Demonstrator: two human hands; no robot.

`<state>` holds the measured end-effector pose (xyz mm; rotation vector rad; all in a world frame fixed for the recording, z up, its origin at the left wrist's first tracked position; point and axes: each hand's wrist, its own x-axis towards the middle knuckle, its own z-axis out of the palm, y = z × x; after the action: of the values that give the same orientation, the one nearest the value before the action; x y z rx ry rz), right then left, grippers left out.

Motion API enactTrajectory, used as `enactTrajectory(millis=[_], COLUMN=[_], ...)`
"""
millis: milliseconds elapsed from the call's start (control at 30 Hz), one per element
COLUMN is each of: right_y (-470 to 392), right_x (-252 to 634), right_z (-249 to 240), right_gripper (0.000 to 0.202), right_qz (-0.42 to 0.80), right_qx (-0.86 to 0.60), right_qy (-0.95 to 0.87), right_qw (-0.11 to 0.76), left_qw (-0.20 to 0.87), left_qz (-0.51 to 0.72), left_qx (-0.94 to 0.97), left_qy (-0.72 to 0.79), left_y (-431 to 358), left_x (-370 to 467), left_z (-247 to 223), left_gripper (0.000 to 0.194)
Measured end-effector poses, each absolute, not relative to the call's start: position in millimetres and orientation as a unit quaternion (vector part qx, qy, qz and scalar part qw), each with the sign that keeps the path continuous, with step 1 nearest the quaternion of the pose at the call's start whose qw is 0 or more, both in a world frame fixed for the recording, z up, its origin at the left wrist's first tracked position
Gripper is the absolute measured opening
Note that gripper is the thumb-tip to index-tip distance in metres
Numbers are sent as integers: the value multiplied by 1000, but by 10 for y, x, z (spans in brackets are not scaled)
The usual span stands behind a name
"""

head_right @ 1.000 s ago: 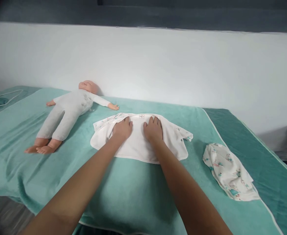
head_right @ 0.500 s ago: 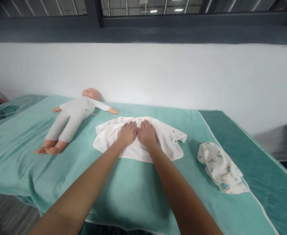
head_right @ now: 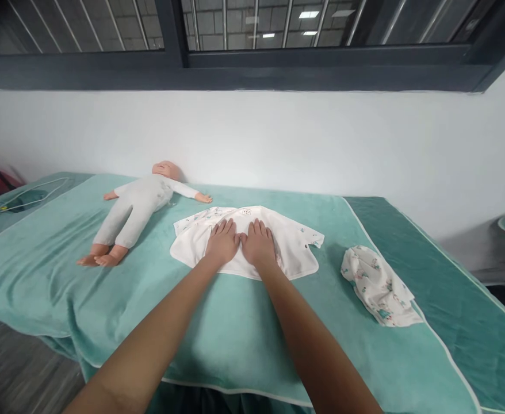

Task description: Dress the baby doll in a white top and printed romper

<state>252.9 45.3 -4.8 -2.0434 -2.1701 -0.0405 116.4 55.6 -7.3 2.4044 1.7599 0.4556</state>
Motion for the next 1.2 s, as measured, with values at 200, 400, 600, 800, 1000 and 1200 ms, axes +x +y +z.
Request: enactTrajectory(millis=[200, 400, 600, 800, 1000, 1200], right_y=[318, 230, 322, 611, 916, 1116], right_x=[2512, 2491, 2542, 2517, 2436, 2421], right_z=[-21, -17, -5, 6, -10, -52], right_gripper=[63, 62, 61, 60, 59, 62], right_qz=[-17, -18, -9, 4, 14, 22], right_qx=[-681, -682, -639, -619, -619, -627], right_qy=[-728, -727, -765, -782, -782, -775], right_qw=[82, 80, 81, 76, 77, 79], left_qw=[67, 68, 68, 62, 54, 54], left_qz=[166, 180, 180, 198, 210, 216], left_qx=[796, 790, 784, 780, 774, 774], left_qy=[578, 583, 590, 591, 595, 593], left_y=[427, 338, 287, 254, 270, 282], left_x=[1115, 1084, 1094, 1099, 1101, 1104], left_z=[-49, -37, -17, -3, -14, -31], left_gripper=[59, 55, 53, 49, 47, 46])
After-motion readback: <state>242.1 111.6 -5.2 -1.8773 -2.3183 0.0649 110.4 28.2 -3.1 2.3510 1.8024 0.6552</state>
